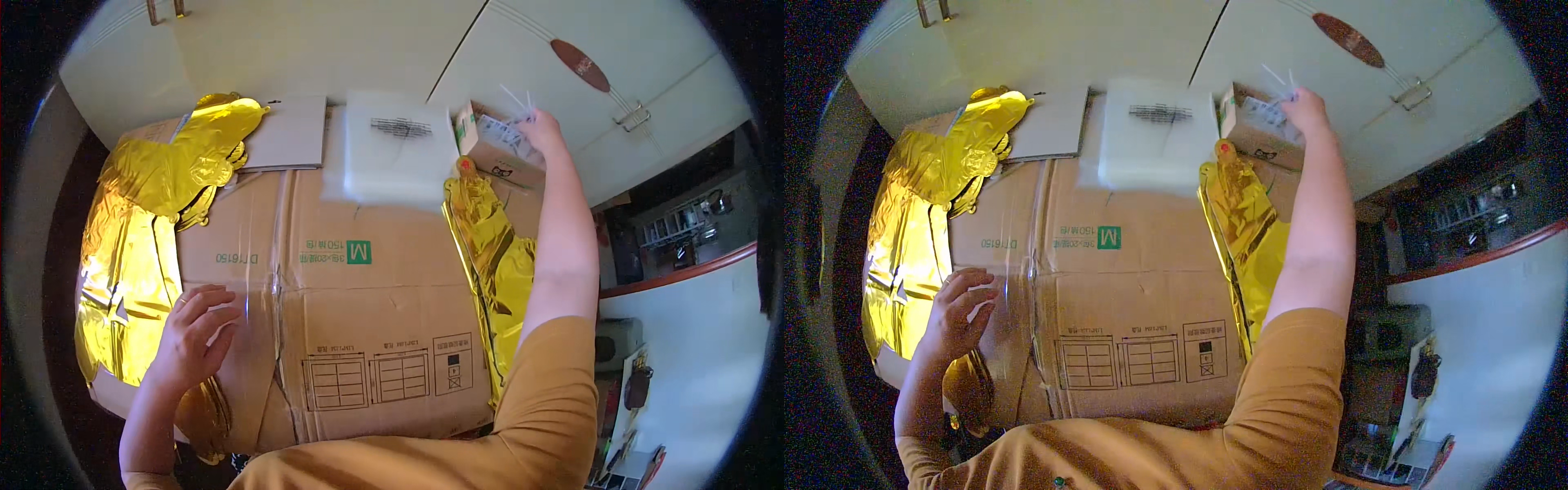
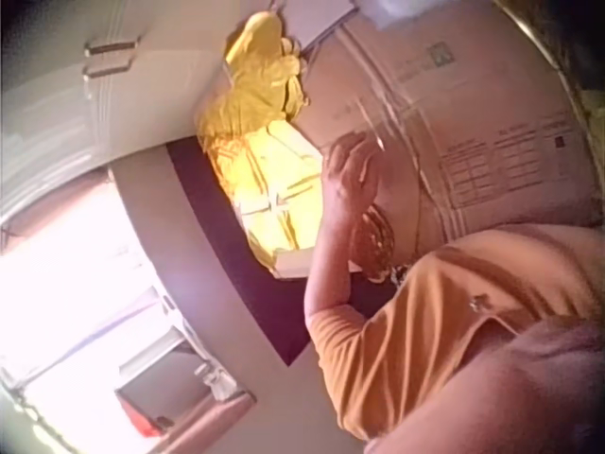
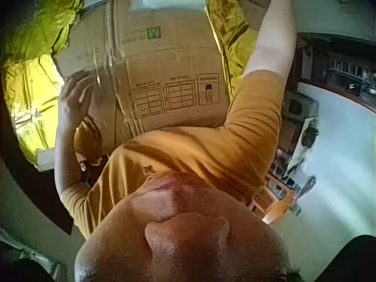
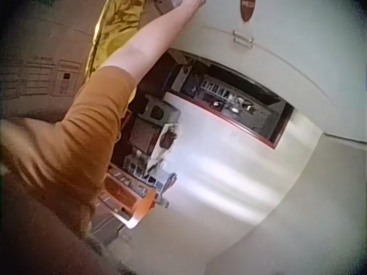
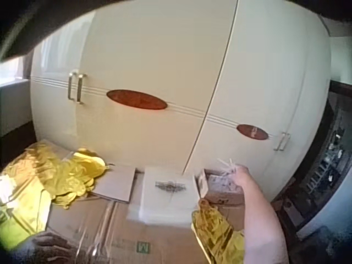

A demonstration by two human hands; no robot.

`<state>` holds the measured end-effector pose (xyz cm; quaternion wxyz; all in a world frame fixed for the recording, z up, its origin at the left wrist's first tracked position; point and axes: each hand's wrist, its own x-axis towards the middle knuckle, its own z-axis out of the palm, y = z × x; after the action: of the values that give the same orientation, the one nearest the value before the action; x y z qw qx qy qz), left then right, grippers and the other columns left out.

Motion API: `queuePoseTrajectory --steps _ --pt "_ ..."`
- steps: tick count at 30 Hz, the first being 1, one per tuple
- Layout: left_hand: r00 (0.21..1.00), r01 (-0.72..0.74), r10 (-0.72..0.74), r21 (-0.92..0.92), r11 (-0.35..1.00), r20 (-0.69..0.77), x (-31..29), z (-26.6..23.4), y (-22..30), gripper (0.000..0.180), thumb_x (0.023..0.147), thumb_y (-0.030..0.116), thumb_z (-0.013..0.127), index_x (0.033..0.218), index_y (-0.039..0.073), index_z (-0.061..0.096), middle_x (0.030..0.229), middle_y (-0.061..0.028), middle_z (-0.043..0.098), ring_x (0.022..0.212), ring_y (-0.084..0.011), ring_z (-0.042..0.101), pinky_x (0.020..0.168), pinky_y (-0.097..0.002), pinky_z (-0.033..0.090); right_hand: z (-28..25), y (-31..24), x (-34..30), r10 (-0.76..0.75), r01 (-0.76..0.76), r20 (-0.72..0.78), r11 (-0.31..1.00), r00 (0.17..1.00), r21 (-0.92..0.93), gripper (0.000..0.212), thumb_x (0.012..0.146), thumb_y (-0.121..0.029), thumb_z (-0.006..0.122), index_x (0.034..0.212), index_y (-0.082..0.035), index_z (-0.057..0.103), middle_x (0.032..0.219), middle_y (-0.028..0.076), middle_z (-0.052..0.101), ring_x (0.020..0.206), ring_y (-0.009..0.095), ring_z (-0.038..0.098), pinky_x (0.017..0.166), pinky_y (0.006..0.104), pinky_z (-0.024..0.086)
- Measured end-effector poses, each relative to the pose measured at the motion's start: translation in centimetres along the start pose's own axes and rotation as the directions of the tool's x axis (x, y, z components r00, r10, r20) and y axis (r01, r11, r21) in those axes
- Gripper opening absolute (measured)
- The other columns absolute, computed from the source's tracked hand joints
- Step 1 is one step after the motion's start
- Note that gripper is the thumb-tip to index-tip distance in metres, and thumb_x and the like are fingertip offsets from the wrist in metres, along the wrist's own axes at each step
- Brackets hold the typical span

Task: Attaching small white plastic components to a long white wire for assembly.

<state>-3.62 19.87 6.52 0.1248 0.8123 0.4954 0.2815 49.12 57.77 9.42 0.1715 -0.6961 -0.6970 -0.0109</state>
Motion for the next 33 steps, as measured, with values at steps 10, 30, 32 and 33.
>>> queuePoseTrajectory --steps 10,30,32,33 --pt "0.999 0.043 -0.042 0.017 0.999 -0.023 -2.0 -1.8 0.6 0.028 0.068 -0.005 0.066 0.093 0.005 0.060 0.102 -0.0145 0.060 0.097 -0.0334 0.058 0.081 -0.0395 0.048 -5.2 -6.3 -2.5 -0.177 0.218 -0.180 0.945 0.968 0.245 0.030 0.071 -0.020 0.065 0.098 -0.006 0.062 0.088 0.011 0.066 0.079 0.021 0.063 0.073 0.0316 0.049" --pt "0.921 0.350 -0.347 -0.015 0.937 -0.177 3.2 1.8 -8.9 0.056 0.078 0.023 0.067 0.124 0.001 0.047 0.114 -0.0220 0.050 0.095 -0.0333 0.057 0.082 -0.0375 0.047 6.3 -42.2 -18.8 -0.511 -0.027 0.732 0.812 0.450 0.583 0.022 0.074 -0.018 0.069 0.089 -0.004 0.062 0.070 0.004 0.057 0.058 0.011 0.056 0.049 0.0249 0.047" --pt "0.910 0.354 -0.358 -0.058 0.934 -0.208 3.9 2.7 -9.9 0.055 0.073 0.023 0.069 0.120 0.000 0.051 0.108 -0.0226 0.053 0.097 -0.0366 0.055 0.084 -0.0407 0.046 7.2 -41.6 -18.3 -0.439 -0.139 0.751 0.812 0.493 0.567 0.032 0.076 -0.019 0.070 0.100 -0.001 0.059 0.075 0.006 0.059 0.060 0.012 0.058 0.050 0.0247 0.050" --pt "0.918 0.349 -0.350 -0.040 0.936 -0.184 4.0 2.5 -10.2 0.053 0.073 0.022 0.068 0.118 0.000 0.053 0.105 -0.0224 0.055 0.097 -0.0366 0.055 0.084 -0.0408 0.046 6.9 -41.5 -18.6 -0.401 -0.180 0.750 0.810 0.526 0.559 0.038 0.076 -0.018 0.070 0.106 0.000 0.055 0.079 0.007 0.059 0.061 0.013 0.059 0.051 0.0255 0.051"
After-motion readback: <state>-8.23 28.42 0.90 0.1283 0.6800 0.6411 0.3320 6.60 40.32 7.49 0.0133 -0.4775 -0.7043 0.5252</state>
